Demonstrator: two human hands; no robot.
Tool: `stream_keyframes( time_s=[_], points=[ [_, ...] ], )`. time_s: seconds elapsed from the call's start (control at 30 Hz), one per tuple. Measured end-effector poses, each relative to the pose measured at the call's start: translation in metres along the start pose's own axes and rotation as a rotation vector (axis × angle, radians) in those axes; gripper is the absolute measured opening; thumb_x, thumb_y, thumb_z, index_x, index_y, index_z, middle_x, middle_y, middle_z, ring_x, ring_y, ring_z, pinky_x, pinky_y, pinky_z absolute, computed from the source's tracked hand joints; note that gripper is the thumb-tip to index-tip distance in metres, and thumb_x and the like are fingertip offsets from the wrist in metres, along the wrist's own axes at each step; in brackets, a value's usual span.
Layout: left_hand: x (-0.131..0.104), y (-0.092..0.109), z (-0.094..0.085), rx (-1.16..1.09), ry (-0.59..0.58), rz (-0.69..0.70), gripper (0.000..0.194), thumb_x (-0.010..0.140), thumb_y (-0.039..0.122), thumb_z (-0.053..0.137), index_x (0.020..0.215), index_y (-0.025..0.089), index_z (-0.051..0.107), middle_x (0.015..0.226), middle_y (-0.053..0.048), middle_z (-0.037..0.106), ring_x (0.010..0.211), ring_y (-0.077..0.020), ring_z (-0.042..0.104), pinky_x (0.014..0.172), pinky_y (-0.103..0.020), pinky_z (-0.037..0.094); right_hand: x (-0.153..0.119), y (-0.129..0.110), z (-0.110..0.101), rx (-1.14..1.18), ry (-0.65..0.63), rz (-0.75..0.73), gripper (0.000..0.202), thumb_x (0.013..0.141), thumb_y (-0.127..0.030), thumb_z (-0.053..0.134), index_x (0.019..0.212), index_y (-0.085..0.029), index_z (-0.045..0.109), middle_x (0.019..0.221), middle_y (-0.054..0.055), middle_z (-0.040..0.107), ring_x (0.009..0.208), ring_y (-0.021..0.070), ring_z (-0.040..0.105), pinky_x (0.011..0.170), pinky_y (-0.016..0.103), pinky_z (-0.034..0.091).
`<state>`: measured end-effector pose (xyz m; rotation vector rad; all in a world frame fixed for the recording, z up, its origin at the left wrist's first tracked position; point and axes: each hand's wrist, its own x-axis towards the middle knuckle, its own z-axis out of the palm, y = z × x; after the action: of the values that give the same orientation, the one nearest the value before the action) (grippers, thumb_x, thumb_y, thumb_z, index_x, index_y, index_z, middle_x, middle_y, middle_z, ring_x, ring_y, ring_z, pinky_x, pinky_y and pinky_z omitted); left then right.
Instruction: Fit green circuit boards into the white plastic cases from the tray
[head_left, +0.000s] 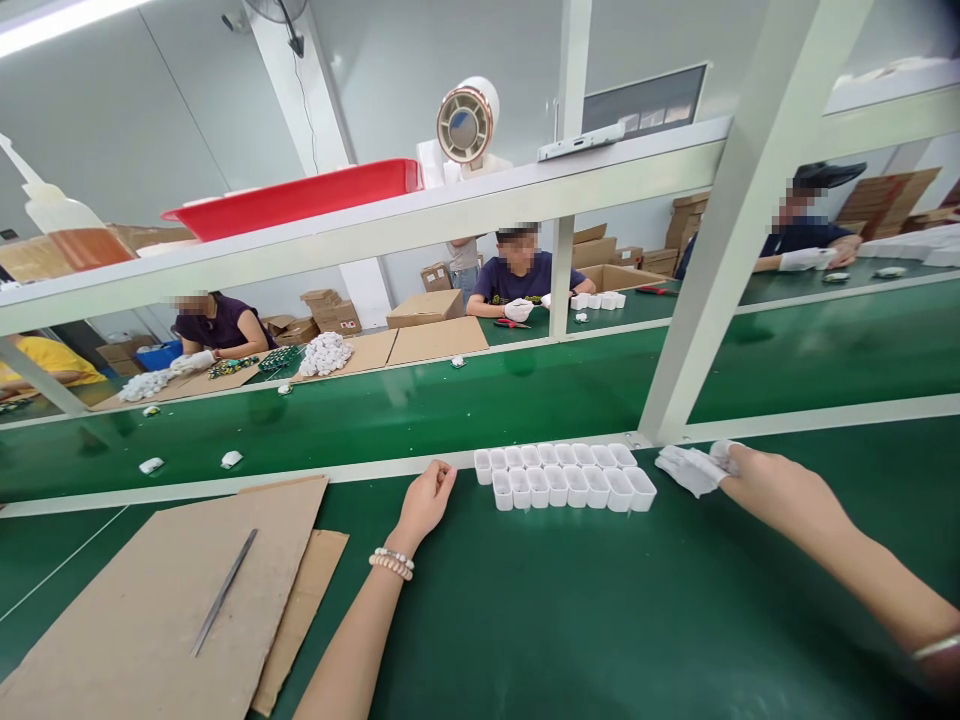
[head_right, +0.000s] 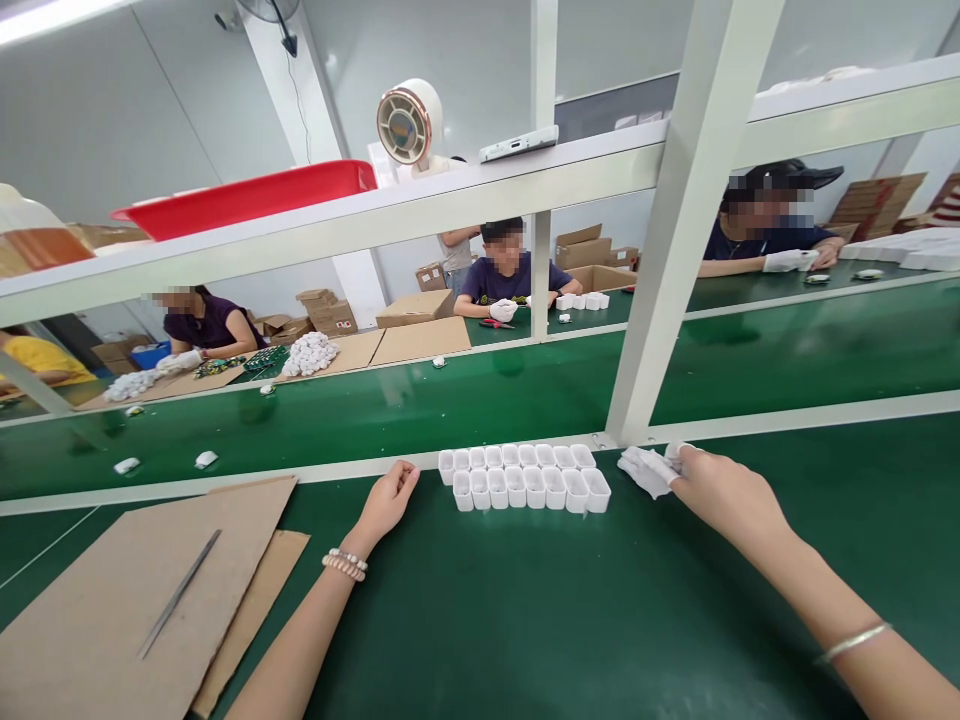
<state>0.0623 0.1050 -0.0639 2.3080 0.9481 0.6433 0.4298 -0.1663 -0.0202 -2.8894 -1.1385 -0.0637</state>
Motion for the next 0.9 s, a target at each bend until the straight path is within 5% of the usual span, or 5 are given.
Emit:
stream_keyframes(
  time_s=[0.9],
  points=[
    [0.0,0.001,0.0,0.007,0.0,0.006,0.034,0.096,0.049,0.033,0.094,0.021,0.051,0.068,0.001,0.054,0.061,-0.0167,0.053,0.058,-0.026,0.034,0.011,0.005,0.022,0.059,-0.102,-0.064,0.011,0.082,-0.018,0.041,0.079,-0.018,0.052,0.09,0.015,0.067,0.078,0.0275,0.063,0.056,0.03,0.037]
  ],
)
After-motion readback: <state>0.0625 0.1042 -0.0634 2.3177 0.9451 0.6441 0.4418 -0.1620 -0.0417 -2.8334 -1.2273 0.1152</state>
